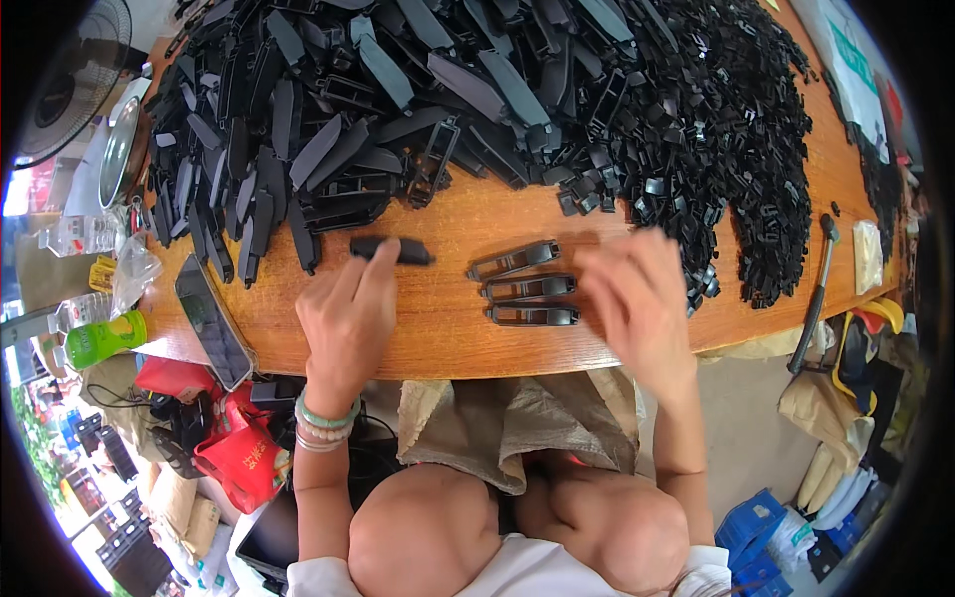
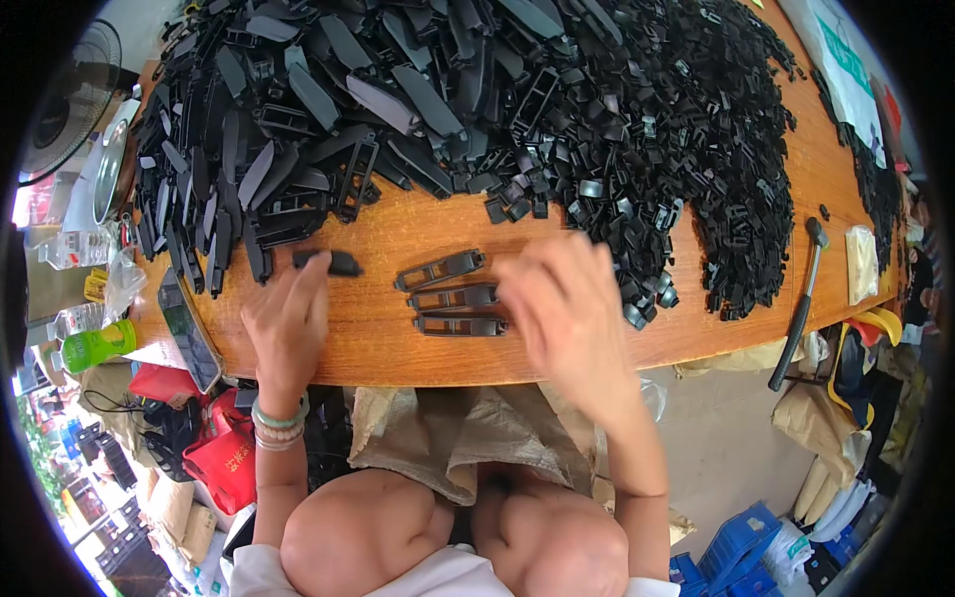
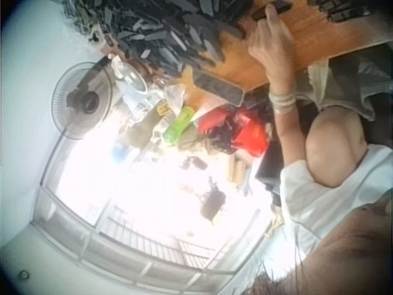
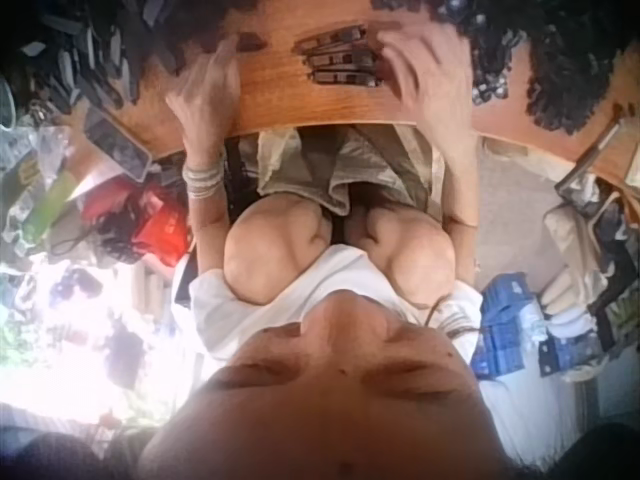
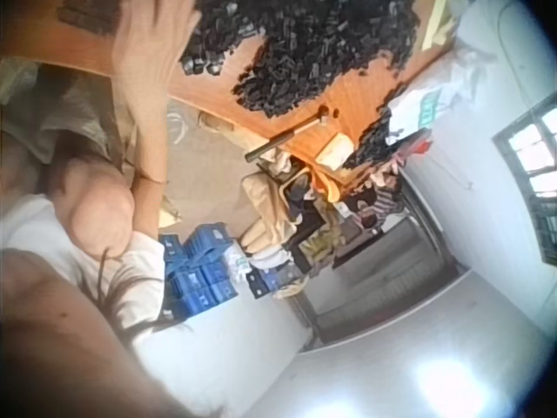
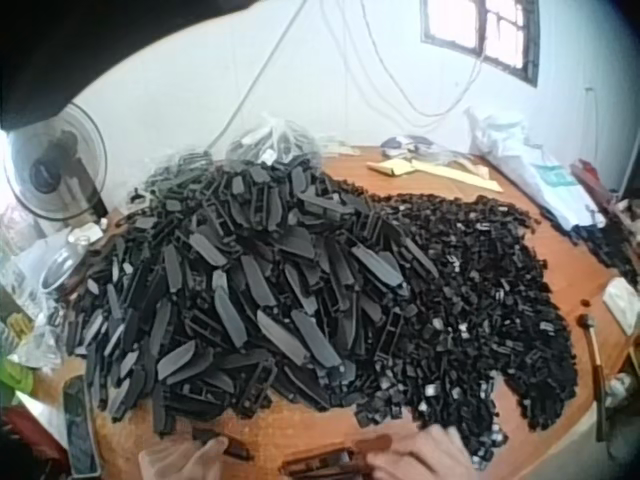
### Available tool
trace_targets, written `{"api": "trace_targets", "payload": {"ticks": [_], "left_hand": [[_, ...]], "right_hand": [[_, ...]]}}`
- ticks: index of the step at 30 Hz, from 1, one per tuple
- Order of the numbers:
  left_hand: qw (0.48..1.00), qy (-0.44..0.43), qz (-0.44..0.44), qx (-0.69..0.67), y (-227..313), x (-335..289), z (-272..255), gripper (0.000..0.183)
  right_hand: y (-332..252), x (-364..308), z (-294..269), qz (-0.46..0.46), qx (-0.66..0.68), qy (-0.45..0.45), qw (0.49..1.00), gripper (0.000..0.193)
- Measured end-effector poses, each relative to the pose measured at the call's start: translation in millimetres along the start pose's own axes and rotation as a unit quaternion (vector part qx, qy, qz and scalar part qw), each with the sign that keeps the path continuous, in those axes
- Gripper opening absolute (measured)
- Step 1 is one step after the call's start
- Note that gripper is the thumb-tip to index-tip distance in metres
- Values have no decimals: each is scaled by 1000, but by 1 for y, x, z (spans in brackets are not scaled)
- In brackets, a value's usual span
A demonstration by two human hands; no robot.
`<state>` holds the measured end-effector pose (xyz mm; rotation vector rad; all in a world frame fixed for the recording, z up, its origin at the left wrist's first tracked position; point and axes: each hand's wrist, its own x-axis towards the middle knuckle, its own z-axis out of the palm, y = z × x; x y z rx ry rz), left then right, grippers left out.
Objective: The person assembles plastic chain links by connecting plastic components together by hand, taps the joints with a mallet, and attaches additional clips onto the chain assembly.
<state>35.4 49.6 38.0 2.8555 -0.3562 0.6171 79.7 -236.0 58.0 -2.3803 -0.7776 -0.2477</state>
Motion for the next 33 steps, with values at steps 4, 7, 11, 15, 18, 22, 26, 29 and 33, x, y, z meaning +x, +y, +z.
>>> {"api": "trace_targets", "payload": {"ticks": [4,7,11,15,18,22,26,29,33], "left_hand": [[975,2,-101,-199,10,-18,-7,18],[911,10,-326,-252,21,-25,-8,18],[913,-18,-349,-212,19,-19,-10,21],[914,-8,-287,-287,26,-23,-9,19],[801,29,-354,-482,50,-19,-9,12],[612,-58,-390,-686,69,0,-19,33],[535,-115,-358,-756,71,-3,-15,50],[521,-130,-351,-767,75,-6,-13,47],[545,-154,-332,-754,79,-5,-15,49]], "right_hand": [[21,28,11,-1,-115,29,993,25],[24,31,13,-30,-154,22,987,24],[20,24,12,-13,-141,20,990,22],[4,16,14,-8,15,120,993,23],[-20,8,12,125,237,106,958,32],[-34,4,18,143,317,129,929,35],[-44,3,3,85,285,44,954,30],[-42,5,17,19,265,120,957,31],[-43,5,31,4,242,177,954,33]]}}
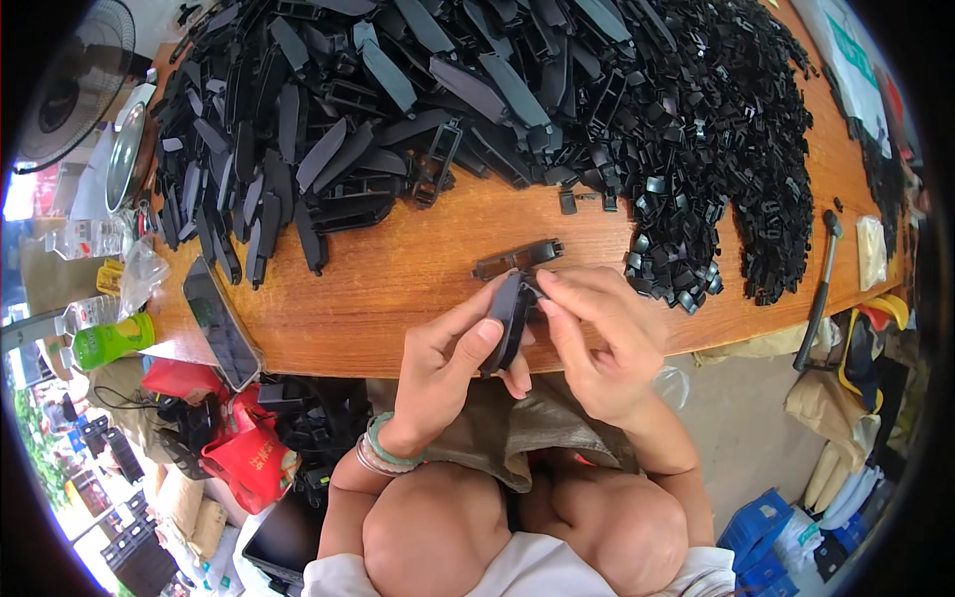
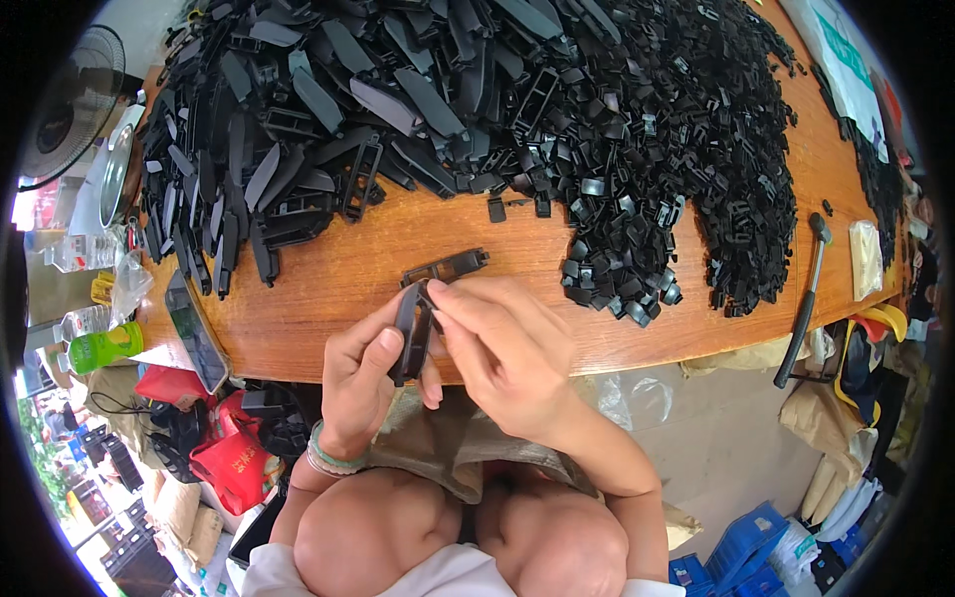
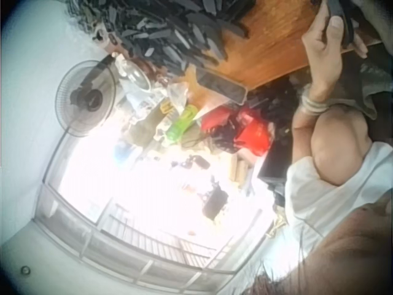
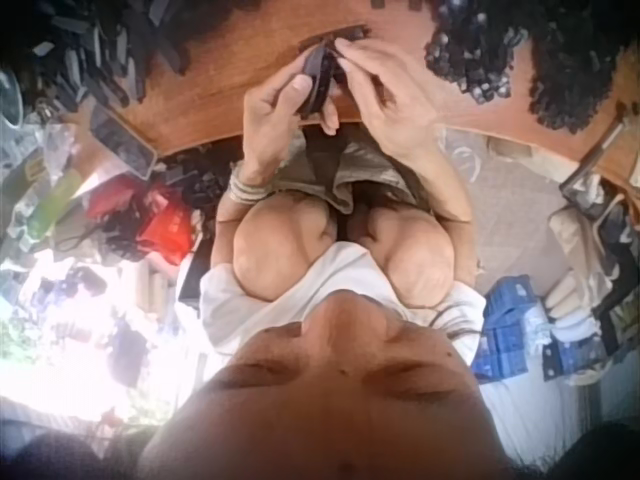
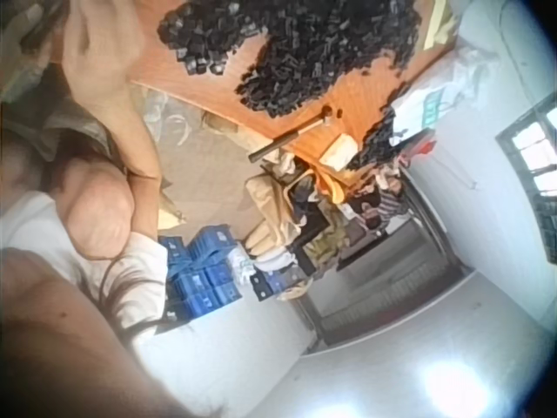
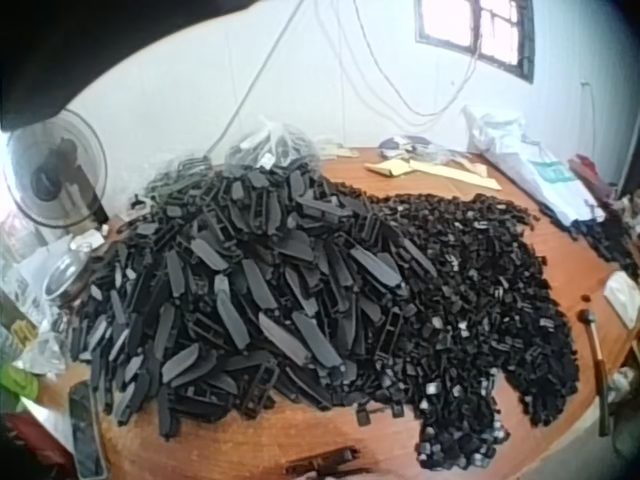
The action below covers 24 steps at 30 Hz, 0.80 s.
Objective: The person assembles plastic chain links by connecting plastic components together by hand, taps the joints with a mallet, and attaches additional clips onto the chain assembly.
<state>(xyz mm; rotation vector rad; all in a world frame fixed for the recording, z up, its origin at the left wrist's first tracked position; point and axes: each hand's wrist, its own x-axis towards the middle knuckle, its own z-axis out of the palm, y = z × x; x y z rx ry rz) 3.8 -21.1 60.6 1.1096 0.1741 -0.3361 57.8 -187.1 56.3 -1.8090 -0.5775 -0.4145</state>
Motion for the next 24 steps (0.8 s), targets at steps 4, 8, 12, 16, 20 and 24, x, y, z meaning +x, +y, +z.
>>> {"api": "trace_targets", "payload": {"ticks": [4,8,12,16,20,24], "left_hand": [[1000,-4,30,4,-1,-2,5,49],[986,20,86,139,0,-3,9,50],[964,11,123,236,7,-3,5,52],[983,-1,90,160,8,-4,1,49],[993,-83,-81,15,24,-1,-17,37],[873,35,211,437,29,19,-24,27]], "right_hand": [[0,-3,2,-37,-71,-23,997,33],[-4,-6,3,-60,-124,-40,990,34],[-13,-1,-1,-47,-96,-90,990,38],[-10,-2,-7,-16,-71,-121,990,41],[2,-1,-22,-91,-107,-122,983,41],[-13,-3,-44,-72,-164,-223,958,34]]}}
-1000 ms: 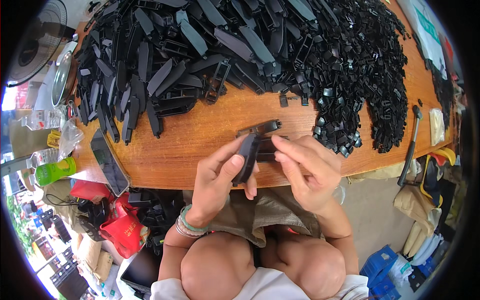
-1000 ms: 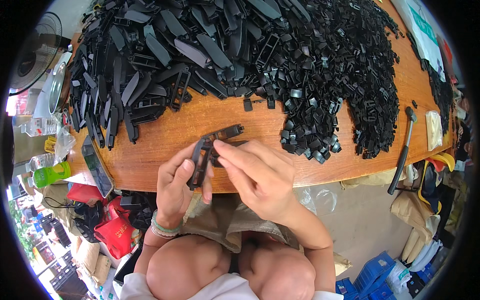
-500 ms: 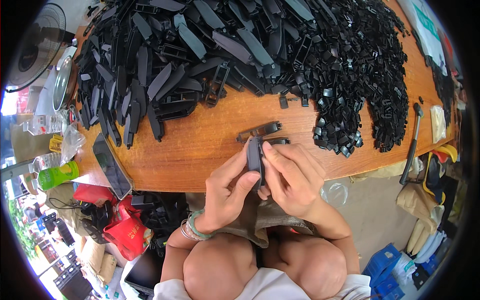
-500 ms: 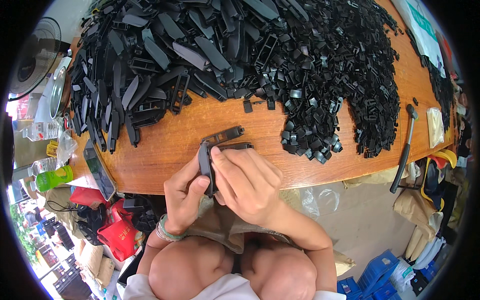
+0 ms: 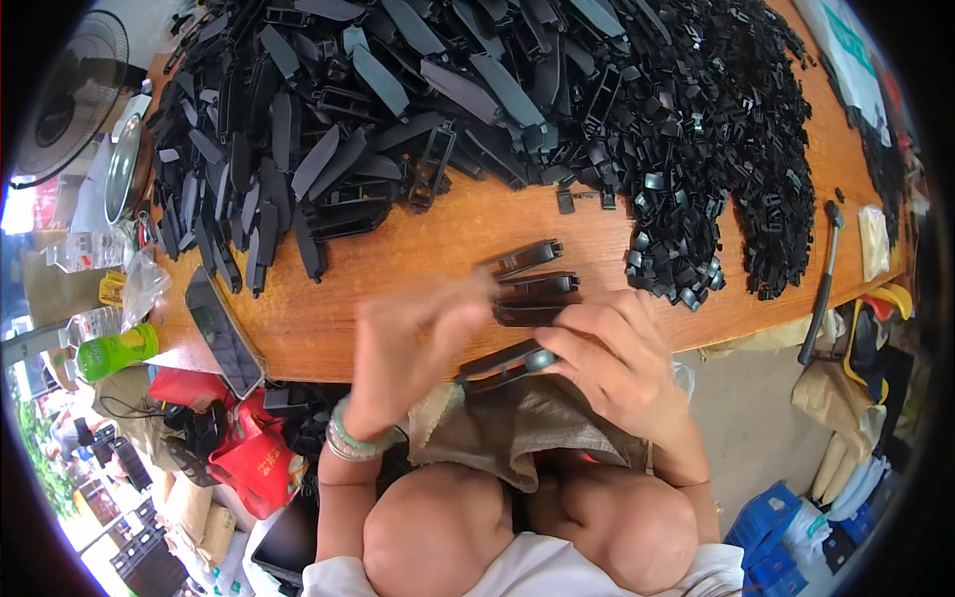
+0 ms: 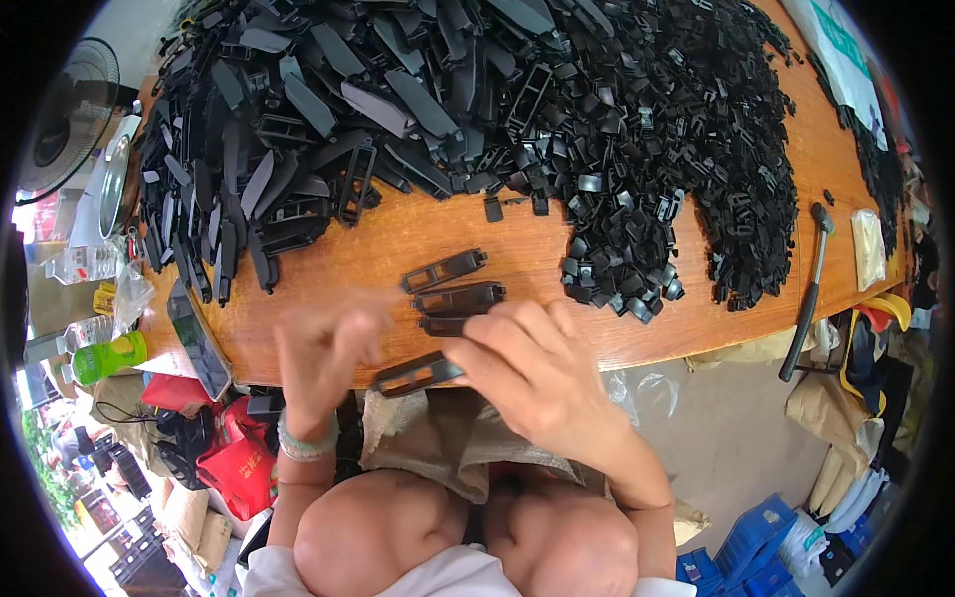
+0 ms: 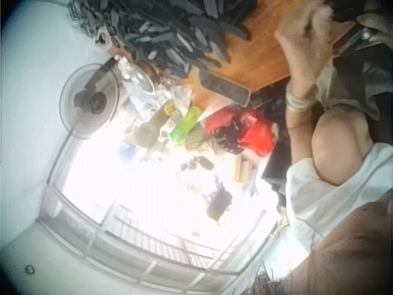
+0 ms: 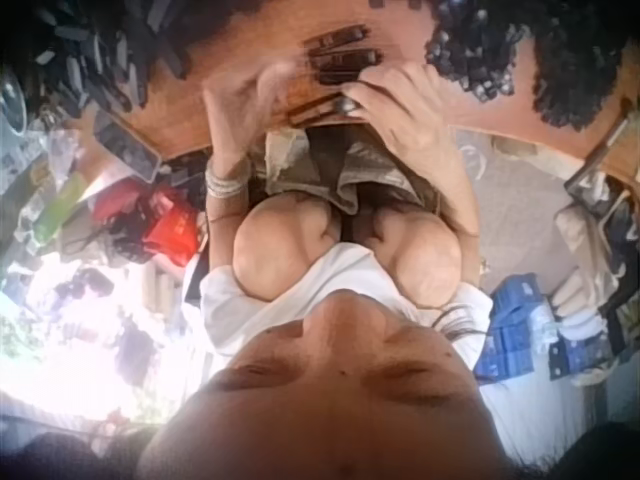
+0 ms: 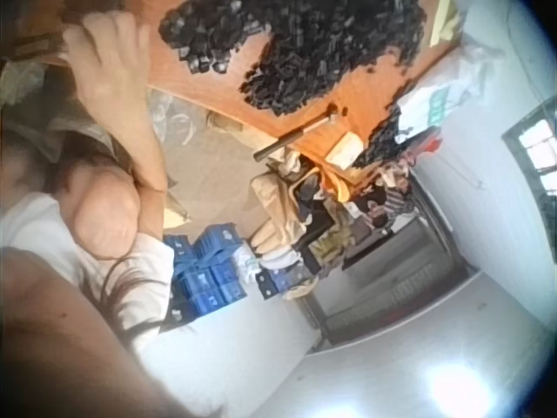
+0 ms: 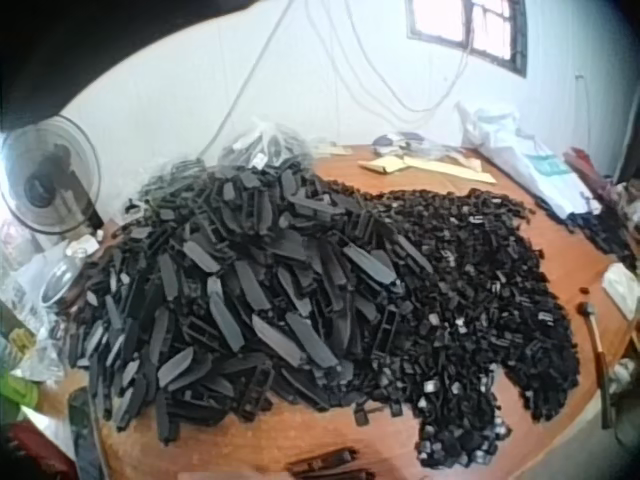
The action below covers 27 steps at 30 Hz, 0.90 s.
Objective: The person assembles plastic chain links by connecting plastic components together by hand, taps the joints with a mallet, and attaches additional clips onto the chain assembly.
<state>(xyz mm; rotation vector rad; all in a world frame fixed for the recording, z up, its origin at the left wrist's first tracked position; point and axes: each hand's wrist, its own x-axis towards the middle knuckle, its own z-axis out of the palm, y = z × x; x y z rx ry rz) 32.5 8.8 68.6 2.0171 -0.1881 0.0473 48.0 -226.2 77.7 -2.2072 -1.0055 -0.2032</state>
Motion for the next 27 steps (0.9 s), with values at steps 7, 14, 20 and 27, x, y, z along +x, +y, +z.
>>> {"api": "trace_targets", "payload": {"ticks": [7,14,20,27], "left_hand": [[888,126,54,440,-25,64,-2,38],[955,142,-31,257,-14,41,-7,28],[928,56,-145,-339,-1,1,6,33],[857,22,-154,-490,0,-21,14,46]], "right_hand": [[1,-14,4,121,-81,-91,985,29],[43,17,2,103,-132,62,984,19],[70,44,24,66,-206,83,973,16],[6,42,29,130,154,107,974,19]]}}
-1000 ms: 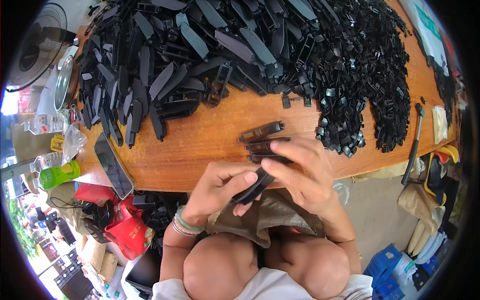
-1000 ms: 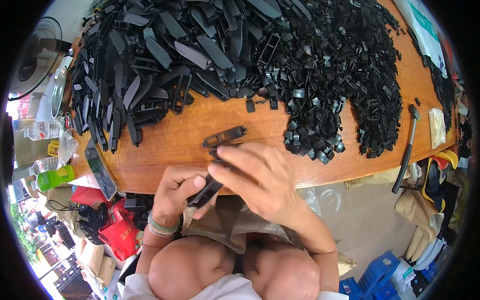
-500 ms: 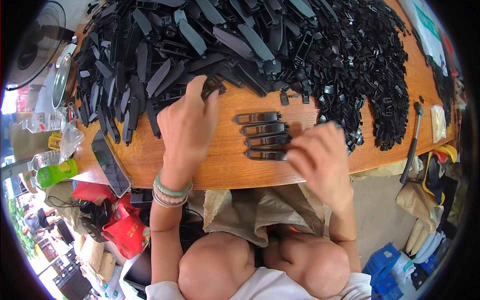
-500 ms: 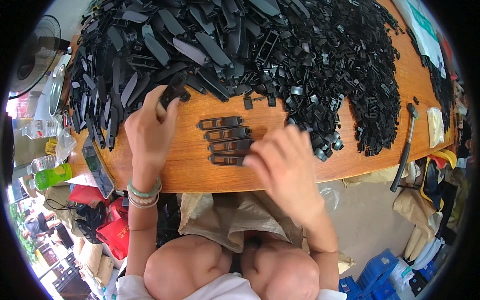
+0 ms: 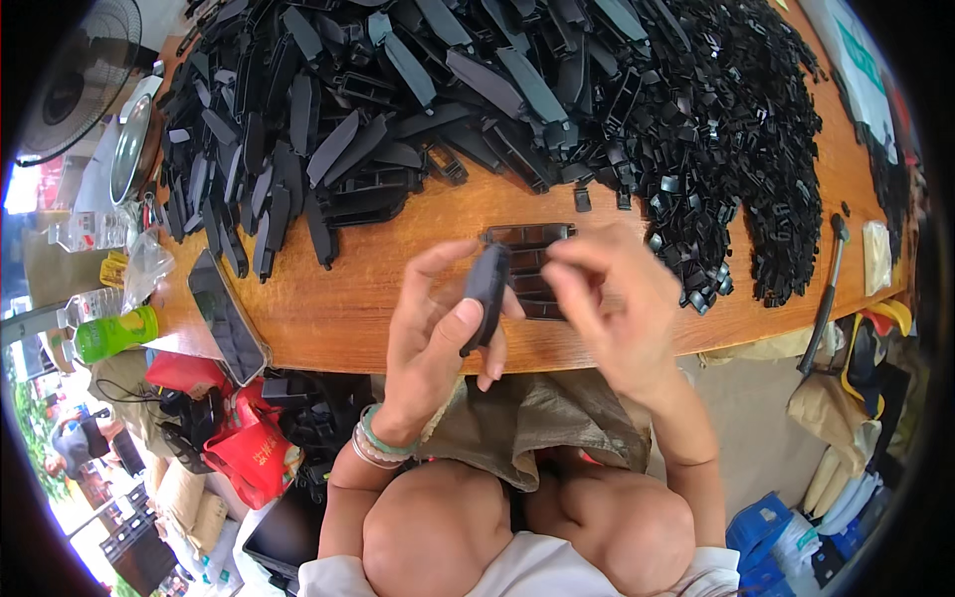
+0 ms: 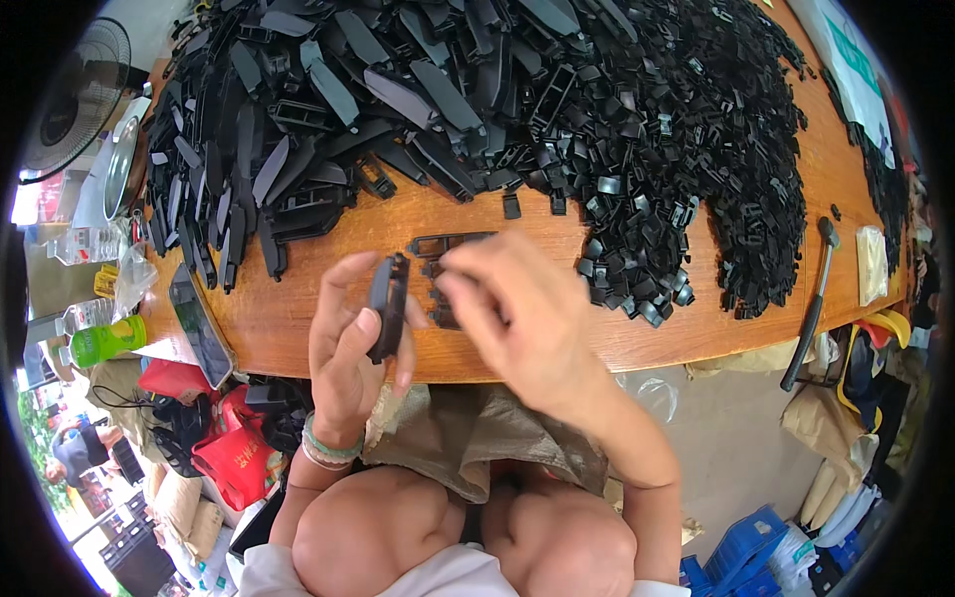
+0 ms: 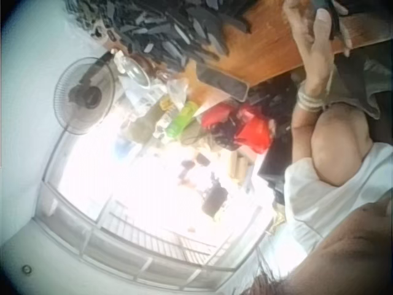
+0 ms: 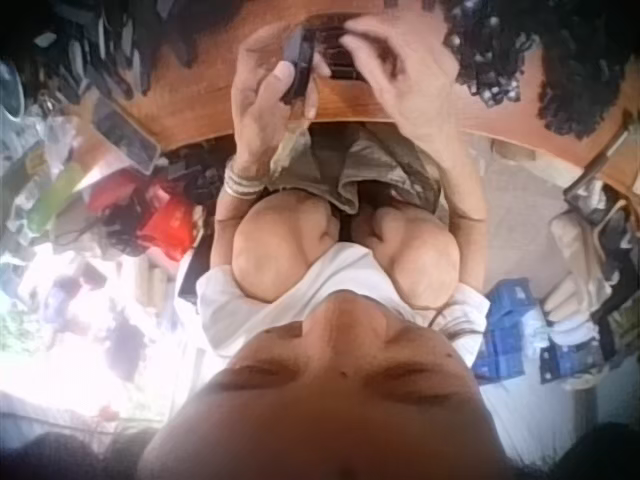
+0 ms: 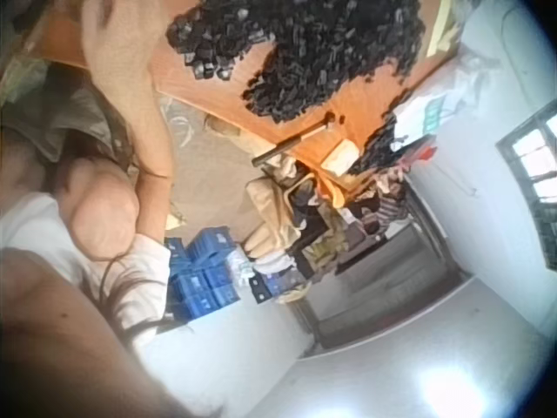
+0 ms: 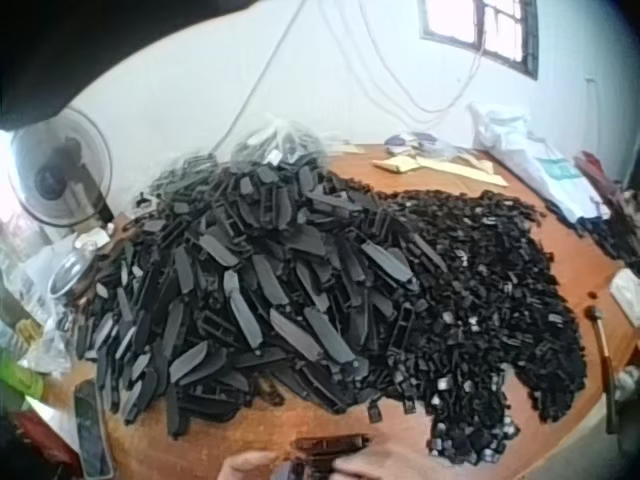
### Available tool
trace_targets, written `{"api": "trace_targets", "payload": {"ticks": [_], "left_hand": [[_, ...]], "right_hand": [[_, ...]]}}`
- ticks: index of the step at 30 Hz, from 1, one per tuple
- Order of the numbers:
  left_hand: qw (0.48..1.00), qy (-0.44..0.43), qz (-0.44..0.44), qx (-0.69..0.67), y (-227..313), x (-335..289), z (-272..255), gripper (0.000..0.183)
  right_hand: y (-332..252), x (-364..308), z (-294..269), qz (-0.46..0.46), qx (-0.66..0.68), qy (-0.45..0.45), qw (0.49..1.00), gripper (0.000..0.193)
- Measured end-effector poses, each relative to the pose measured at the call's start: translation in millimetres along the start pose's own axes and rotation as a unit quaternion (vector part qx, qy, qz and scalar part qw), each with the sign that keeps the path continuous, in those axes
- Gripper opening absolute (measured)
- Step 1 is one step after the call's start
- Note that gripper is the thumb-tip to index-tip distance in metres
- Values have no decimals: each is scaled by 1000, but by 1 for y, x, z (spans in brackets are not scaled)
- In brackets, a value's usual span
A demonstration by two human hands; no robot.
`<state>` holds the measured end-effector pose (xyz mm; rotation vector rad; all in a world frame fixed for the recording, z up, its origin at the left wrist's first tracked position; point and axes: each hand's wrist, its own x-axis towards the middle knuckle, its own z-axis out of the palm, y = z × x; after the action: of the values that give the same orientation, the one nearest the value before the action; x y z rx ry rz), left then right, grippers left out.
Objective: The person assembles plastic chain links by connecting plastic components together by hand, taps the joints with a mallet, and attaches additional clips onto the chain assembly.
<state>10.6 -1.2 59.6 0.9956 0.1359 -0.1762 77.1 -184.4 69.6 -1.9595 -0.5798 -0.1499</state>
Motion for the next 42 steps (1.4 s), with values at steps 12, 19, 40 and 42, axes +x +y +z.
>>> {"api": "trace_targets", "payload": {"ticks": [12,19,40,42], "left_hand": [[998,-38,-28,42,-16,-5,15,54],[983,-28,3,182,-14,-6,18,55],[961,-107,-254,-20,5,-6,3,38],[972,-75,-85,206,9,-8,-3,27]], "right_hand": [[4,-19,11,-80,-25,66,994,27],[-11,-25,19,-117,-158,72,978,25],[-3,-33,-21,-176,-128,-42,975,38],[-8,-41,-31,-184,-130,-88,970,36]]}}
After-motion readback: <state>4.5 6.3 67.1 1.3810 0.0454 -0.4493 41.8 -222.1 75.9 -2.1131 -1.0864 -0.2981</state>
